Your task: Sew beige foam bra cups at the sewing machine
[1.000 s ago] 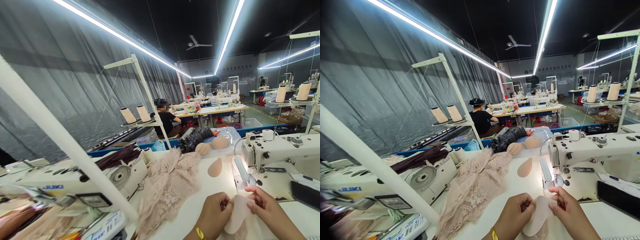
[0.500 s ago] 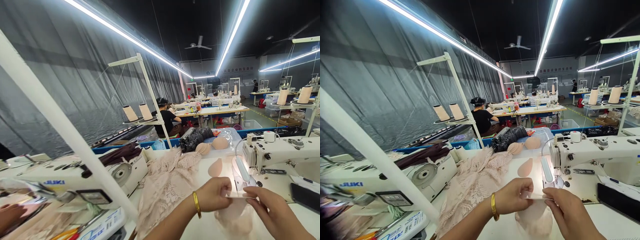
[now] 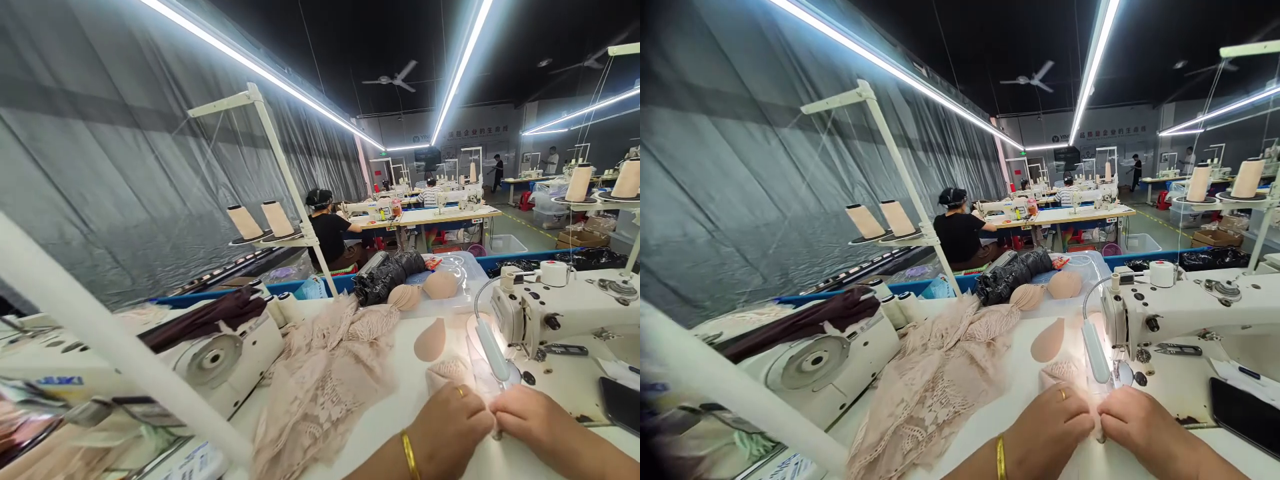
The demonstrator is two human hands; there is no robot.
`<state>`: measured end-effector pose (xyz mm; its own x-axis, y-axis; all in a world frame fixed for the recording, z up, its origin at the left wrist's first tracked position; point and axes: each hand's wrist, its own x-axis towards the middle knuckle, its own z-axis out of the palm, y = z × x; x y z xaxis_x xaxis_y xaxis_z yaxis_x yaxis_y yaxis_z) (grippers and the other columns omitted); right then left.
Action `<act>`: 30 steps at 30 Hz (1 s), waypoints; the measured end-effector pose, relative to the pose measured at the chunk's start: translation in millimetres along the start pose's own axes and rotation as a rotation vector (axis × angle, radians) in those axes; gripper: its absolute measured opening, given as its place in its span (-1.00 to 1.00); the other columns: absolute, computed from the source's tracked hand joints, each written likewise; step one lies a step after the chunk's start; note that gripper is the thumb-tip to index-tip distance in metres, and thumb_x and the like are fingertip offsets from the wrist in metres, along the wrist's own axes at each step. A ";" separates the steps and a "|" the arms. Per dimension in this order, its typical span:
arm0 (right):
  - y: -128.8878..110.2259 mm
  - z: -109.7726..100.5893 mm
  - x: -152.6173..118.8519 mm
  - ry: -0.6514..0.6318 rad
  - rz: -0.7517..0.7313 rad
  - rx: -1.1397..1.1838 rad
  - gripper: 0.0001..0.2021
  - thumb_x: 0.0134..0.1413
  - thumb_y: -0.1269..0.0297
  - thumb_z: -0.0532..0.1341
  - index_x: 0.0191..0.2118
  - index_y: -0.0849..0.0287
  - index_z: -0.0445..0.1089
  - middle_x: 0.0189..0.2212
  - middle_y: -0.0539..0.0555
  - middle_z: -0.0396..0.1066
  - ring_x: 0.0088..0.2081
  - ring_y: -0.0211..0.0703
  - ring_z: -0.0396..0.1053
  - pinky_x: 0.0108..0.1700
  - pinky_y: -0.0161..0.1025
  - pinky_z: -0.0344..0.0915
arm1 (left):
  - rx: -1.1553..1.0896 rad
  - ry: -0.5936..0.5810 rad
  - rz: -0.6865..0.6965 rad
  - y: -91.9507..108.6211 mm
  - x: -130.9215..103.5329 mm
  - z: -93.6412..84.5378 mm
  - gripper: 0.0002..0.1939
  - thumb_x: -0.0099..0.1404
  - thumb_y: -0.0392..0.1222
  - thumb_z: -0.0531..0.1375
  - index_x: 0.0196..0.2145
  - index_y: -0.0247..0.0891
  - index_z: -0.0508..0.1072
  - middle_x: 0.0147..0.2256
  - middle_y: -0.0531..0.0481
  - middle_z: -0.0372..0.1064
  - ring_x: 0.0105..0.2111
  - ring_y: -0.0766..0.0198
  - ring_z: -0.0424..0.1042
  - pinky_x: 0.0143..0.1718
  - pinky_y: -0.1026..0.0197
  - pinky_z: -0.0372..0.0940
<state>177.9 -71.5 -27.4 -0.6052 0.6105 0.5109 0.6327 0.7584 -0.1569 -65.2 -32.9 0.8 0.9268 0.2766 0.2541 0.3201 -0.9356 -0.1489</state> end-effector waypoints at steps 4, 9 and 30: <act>15.9 -12.9 -7.4 -0.107 -0.004 0.047 -0.70 0.55 0.42 -0.01 -0.10 0.04 0.46 -0.15 0.00 0.60 -0.14 -0.15 0.52 -0.10 -0.25 0.42 | 0.053 0.032 -0.072 -0.3 29.0 16.4 -0.80 0.28 -0.21 0.33 -0.38 -0.20 0.35 -0.41 0.03 0.40 -0.44 0.16 0.35 -0.44 0.05 0.13; 22.1 -20.3 -18.9 -0.177 0.109 0.077 -0.69 0.47 0.48 0.05 0.09 -0.02 0.43 -0.02 0.08 0.55 -0.02 -0.04 0.46 -0.06 -0.14 0.44 | 0.057 0.304 -0.141 1.3 29.0 31.3 -0.70 0.30 -0.22 0.35 -0.44 -0.20 0.28 -0.40 0.04 0.33 -0.37 0.17 0.34 -0.33 0.08 0.16; 21.8 -23.4 -19.8 -0.312 0.227 0.078 -0.66 0.40 0.55 0.01 -0.01 0.00 0.42 -0.17 0.05 0.43 -0.13 0.00 0.39 -0.21 -0.13 0.36 | -0.042 0.304 -0.178 8.1 31.0 38.4 -0.77 0.37 -0.11 0.29 -0.34 -0.23 0.33 -0.37 0.06 0.42 -0.34 0.18 0.35 -0.14 0.01 0.16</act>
<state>215.0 -72.3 -21.1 -0.5798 0.7955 0.1760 0.7360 0.6040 -0.3058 -26.4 -23.5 -29.2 0.7542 0.3637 0.5467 0.4570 -0.8886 -0.0393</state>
